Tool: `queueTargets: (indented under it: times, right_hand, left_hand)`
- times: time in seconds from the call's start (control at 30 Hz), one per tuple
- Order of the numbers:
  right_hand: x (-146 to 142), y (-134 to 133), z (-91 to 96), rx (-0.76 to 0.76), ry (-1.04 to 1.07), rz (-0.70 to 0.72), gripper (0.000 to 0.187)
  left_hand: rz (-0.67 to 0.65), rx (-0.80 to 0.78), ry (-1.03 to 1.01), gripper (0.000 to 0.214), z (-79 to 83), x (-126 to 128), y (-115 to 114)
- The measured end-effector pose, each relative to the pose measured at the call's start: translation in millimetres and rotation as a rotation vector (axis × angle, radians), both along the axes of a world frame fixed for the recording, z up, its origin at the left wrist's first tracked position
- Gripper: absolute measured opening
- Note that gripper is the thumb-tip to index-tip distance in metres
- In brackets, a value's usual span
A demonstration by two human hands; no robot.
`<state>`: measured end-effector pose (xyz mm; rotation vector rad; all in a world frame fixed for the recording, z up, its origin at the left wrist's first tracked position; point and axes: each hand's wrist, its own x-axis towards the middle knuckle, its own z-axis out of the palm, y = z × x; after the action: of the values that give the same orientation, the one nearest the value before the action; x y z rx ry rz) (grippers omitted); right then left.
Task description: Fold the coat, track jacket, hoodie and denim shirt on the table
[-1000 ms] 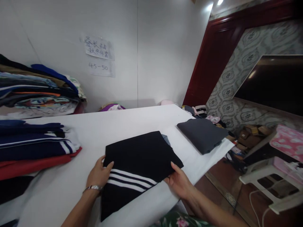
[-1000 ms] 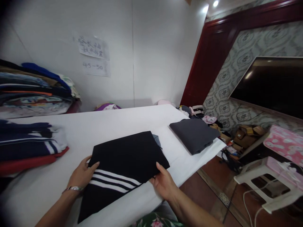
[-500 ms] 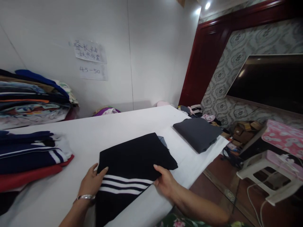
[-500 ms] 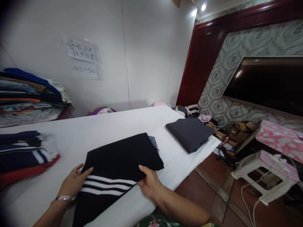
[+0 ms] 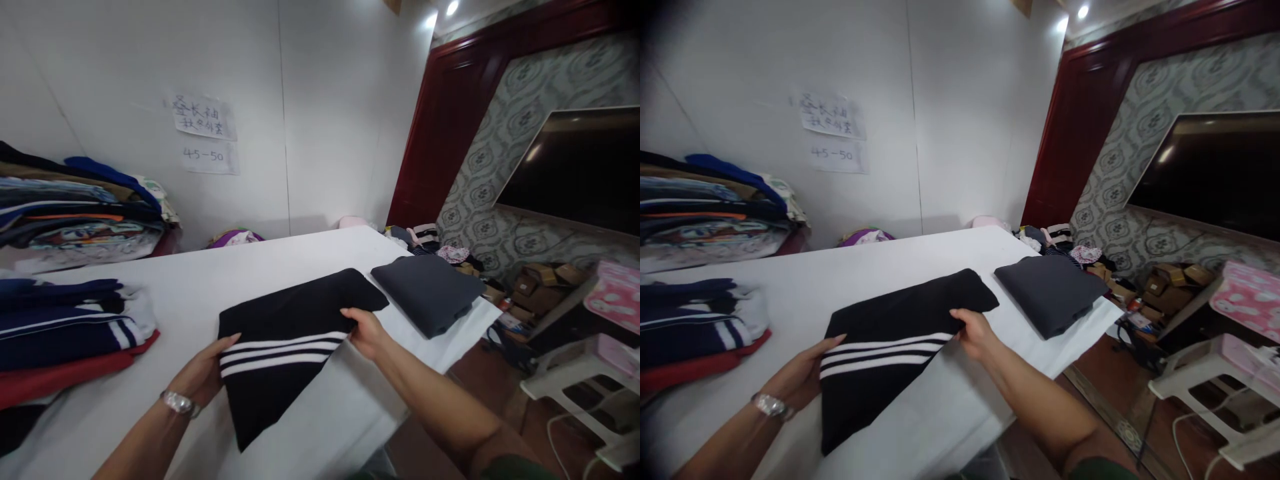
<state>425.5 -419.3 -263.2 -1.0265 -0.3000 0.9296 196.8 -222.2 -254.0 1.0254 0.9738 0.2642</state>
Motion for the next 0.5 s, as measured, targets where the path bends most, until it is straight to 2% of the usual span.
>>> queueTargets:
  times: [0.1, 0.23, 0.33, 0.5]
  right_hand:
    - [37.1, 9.4, 19.6, 0.018, -0.016, -0.051, 0.014]
    - [89.0, 22.8, 38.4, 0.024, -0.085, -0.091, 0.011]
    - [127.1, 29.7, 48.2, -0.009, -0.133, -0.127, 0.012]
    - [189.0, 32.1, 55.9, -0.064, -0.142, -0.211, 0.014]
  left_hand:
    - [0.060, 0.011, -0.121, 0.013, 16.9, 33.3, 8.2]
    - [0.087, 0.053, -0.217, 0.009, 33.0, 90.2, 15.5]
    - [0.111, 0.049, -0.248, 0.007, 35.3, 135.0, 18.0]
    - [0.139, 0.039, -0.244, 0.009, 25.8, 208.5, 19.1]
